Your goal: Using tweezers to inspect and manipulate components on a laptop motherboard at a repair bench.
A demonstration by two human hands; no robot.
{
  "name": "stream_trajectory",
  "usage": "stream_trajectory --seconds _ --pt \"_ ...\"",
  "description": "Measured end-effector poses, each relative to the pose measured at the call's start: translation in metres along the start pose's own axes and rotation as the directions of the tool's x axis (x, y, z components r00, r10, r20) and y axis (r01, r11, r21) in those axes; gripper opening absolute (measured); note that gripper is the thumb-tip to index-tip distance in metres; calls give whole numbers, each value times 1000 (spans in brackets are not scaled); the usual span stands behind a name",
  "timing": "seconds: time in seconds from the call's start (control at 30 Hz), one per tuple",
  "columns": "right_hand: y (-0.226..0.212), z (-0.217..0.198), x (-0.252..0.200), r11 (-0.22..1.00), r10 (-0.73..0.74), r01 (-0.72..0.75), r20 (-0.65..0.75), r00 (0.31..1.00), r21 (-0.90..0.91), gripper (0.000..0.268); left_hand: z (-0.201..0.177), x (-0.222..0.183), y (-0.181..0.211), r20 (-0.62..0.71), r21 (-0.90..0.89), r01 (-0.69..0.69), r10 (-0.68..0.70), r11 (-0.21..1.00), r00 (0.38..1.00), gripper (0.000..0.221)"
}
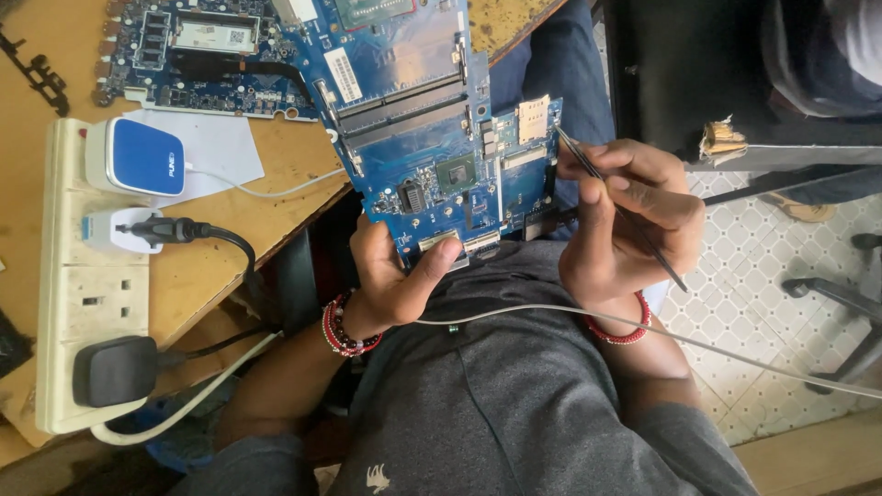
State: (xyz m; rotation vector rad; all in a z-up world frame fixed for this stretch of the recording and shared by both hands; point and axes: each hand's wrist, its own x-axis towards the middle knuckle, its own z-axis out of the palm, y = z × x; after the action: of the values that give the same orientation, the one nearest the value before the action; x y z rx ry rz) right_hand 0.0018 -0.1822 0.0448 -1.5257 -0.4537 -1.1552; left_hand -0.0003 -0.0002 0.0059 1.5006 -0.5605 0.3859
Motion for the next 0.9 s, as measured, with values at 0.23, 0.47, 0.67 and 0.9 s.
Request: stream_trajectory --seconds 0.23,0.47,0.67,0.9 --pt "0 -1 2 1000 -22 22 12 1000 -7 18 1 -1 -4 -13 -22 -9 8 1000 1000 36" --pt "-2 0 2 1000 8 -8 14 1000 -2 17 0 1 0 7 -11 -14 14 1000 1000 27" --pt "-2 0 3 1000 2 -1 26 1000 -15 17 0 -1 -4 -2 -23 -16 16 1000 1000 27" --pt "-2 1 3 1000 4 -4 15 1000 -3 18 0 -1 -3 0 -16 -12 12 1000 1000 27"
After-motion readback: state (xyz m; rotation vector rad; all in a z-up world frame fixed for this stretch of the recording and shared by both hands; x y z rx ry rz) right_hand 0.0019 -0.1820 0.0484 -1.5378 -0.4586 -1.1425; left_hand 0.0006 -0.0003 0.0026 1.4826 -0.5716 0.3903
